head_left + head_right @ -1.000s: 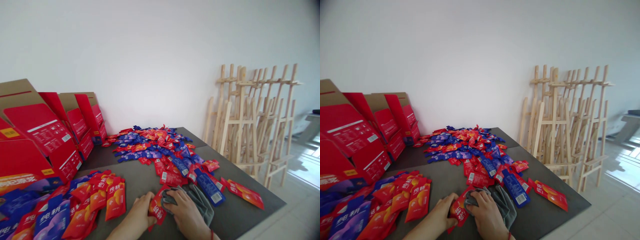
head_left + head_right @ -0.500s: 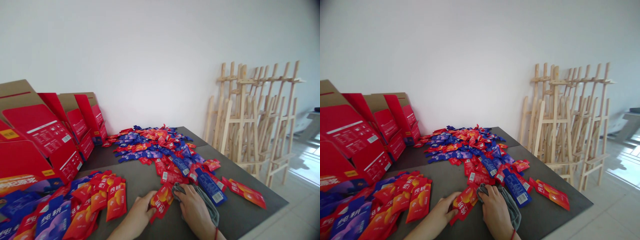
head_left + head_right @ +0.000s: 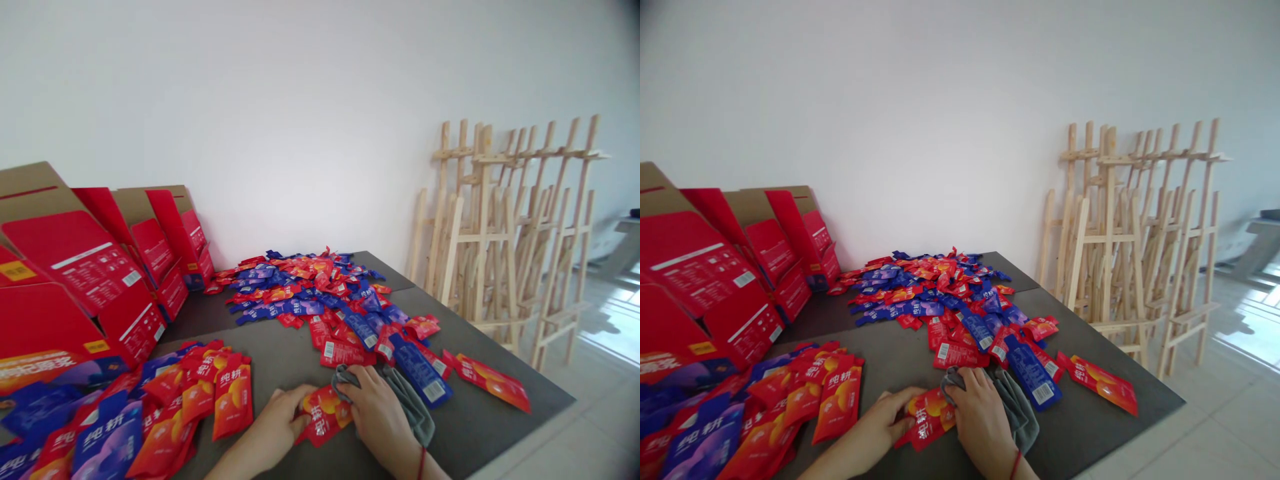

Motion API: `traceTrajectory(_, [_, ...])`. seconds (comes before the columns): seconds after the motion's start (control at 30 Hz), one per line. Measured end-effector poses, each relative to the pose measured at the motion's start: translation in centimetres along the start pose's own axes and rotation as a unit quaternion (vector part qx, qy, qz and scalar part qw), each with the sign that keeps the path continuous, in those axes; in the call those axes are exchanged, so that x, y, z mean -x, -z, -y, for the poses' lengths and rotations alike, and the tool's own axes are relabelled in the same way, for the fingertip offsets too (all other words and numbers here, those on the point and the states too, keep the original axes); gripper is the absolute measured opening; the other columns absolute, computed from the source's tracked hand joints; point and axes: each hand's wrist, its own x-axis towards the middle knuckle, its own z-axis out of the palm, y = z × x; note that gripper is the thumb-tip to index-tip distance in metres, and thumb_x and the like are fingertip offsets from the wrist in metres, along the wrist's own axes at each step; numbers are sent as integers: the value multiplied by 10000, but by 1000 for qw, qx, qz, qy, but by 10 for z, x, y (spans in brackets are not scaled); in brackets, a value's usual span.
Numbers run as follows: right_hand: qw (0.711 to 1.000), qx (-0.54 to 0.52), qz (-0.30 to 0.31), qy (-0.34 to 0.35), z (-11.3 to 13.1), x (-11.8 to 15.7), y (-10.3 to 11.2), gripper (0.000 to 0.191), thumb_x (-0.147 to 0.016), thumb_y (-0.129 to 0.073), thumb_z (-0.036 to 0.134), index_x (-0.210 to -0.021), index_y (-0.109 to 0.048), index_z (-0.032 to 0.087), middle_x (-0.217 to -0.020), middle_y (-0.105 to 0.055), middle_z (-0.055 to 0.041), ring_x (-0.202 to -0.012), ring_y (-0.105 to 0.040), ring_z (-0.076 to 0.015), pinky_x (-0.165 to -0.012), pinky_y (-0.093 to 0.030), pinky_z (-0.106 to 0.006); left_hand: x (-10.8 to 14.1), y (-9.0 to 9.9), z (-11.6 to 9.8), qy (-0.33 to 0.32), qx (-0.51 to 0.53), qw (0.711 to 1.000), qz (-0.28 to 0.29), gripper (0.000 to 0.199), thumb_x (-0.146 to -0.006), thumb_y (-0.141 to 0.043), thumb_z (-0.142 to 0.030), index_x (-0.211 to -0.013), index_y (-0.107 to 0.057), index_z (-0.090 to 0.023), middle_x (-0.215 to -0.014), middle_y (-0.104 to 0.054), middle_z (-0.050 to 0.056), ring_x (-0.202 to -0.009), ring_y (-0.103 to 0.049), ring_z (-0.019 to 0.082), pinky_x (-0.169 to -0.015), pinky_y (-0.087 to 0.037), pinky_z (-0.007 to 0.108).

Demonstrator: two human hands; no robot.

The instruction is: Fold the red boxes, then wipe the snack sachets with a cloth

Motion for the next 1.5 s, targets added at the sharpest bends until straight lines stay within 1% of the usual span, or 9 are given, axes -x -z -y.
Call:
traceTrajectory(0.37, [996,79,-19,-44,-21,6,11,453,-784,-492,45,-1128,-688,265,-1234,-604,-61,-1133,-522,-247,-959,-426,-340,1,-5,3,21,6,999,-37,304,-820,-501,-207,-1099,-597,-281,-956,-675,-19,-956,-555,210,-830,-380,292])
traceTrajectory(0.47, [998,64,-25,6,-8,10,9,518,-783,-496,46,-1215,-637,294,-1295,-576,-36,-1182,-488,-240,-1007,-386,-344,0,-8,2,13,4,999,-48,256,-834,-488,-204,-1057,-599,-265,-885,-673,-24,-898,-560,201,-827,-370,295])
traceTrajectory(0.6, [988,36,43,142,16,13,-4,545,-820,-540,132,-1323,-524,339,-1386,-509,-5,-1201,-461,-246,-1012,-362,-368,-3,-12,5,-13,6,998,-59,257,-827,-465,-164,-1026,-595,-261,-906,-664,-27,-888,-553,188,-825,-370,280])
traceTrajectory(0.67, [985,30,60,161,24,11,-10,516,-848,-570,212,-1343,-497,335,-1404,-490,-12,-1216,-444,-258,-1025,-343,-385,-4,-13,7,-13,1,998,-58,237,-830,-463,-172,-1010,-592,-256,-903,-656,-19,-887,-550,190,-816,-376,275])
traceTrajectory(0.8, [992,27,50,112,23,7,-12,468,-868,-583,242,-1316,-517,359,-1400,-493,3,-1213,-444,-251,-1030,-329,-384,-4,-11,9,-7,-1,999,-47,248,-838,-475,-196,-1054,-579,-263,-956,-657,-12,-932,-551,195,-825,-379,274])
traceTrajectory(1.0, [997,65,15,30,3,9,-10,481,-848,-502,117,-1253,-582,364,-1337,-548,-7,-1195,-470,-253,-995,-360,-389,-4,-10,7,12,5,999,-47,244,-852,-460,-210,-1054,-587,-259,-885,-642,-9,-902,-555,194,-791,-385,274])
traceTrajectory(1.33, [993,98,-8,-71,-30,12,4,568,-766,-493,56,-1290,-584,254,-1350,-529,-70,-1233,-447,-269,-1027,-361,-390,-8,-14,13,41,14,996,-72,309,-845,-437,-225,-1139,-533,-236,-820,-622,-8,-870,-561,196,-775,-385,288])
traceTrajectory(1.4, [996,86,-7,-37,-28,16,6,595,-761,-511,53,-1304,-568,291,-1388,-505,-40,-1254,-433,-255,-1044,-347,-378,-9,-15,14,42,20,996,-81,306,-837,-442,-218,-1130,-530,-231,-807,-625,-12,-847,-563,192,-767,-382,284])
traceTrajectory(1.5, [993,65,26,91,-16,21,9,558,-802,-549,85,-1276,-566,379,-1391,-512,26,-1230,-459,-218,-1022,-365,-341,-10,-16,13,38,28,995,-90,277,-833,-466,-237,-1099,-542,-231,-769,-622,-28,-794,-561,180,-773,-381,283])
